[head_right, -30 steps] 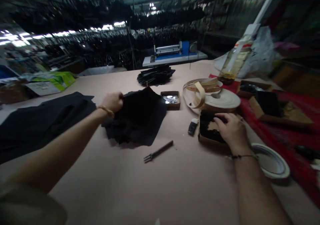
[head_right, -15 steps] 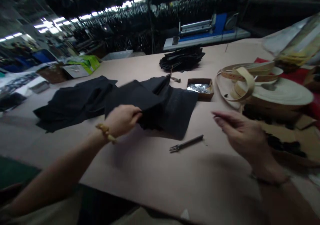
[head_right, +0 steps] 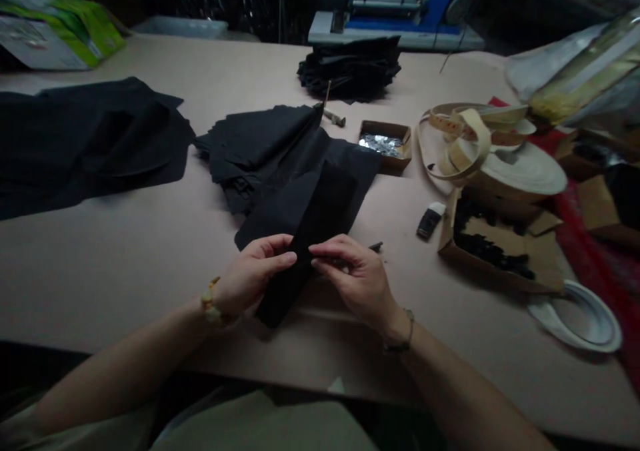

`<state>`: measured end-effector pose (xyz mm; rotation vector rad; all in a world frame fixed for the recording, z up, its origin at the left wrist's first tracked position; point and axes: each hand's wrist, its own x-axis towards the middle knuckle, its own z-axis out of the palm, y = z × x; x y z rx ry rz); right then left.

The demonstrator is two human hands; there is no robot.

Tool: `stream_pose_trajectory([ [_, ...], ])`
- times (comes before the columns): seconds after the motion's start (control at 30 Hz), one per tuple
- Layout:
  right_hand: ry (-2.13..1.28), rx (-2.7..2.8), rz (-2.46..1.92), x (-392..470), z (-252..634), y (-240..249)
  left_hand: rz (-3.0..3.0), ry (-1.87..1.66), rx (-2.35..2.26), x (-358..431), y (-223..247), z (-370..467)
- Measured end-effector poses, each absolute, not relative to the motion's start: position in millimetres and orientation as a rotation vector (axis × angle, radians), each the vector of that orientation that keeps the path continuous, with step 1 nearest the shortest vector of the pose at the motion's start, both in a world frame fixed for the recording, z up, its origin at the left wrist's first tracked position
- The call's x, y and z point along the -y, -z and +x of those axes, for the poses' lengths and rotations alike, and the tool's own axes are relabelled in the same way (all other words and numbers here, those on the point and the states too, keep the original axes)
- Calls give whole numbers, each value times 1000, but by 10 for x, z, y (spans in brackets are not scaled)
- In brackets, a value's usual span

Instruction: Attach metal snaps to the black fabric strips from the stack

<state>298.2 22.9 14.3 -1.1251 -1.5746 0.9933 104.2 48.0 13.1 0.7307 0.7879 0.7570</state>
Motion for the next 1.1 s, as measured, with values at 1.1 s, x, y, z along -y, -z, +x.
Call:
stream_pose_trajectory([
  [1.1, -834, 1589, -1290, -182, 2992, -133, 920, -638, -970, -402, -160, 1094],
])
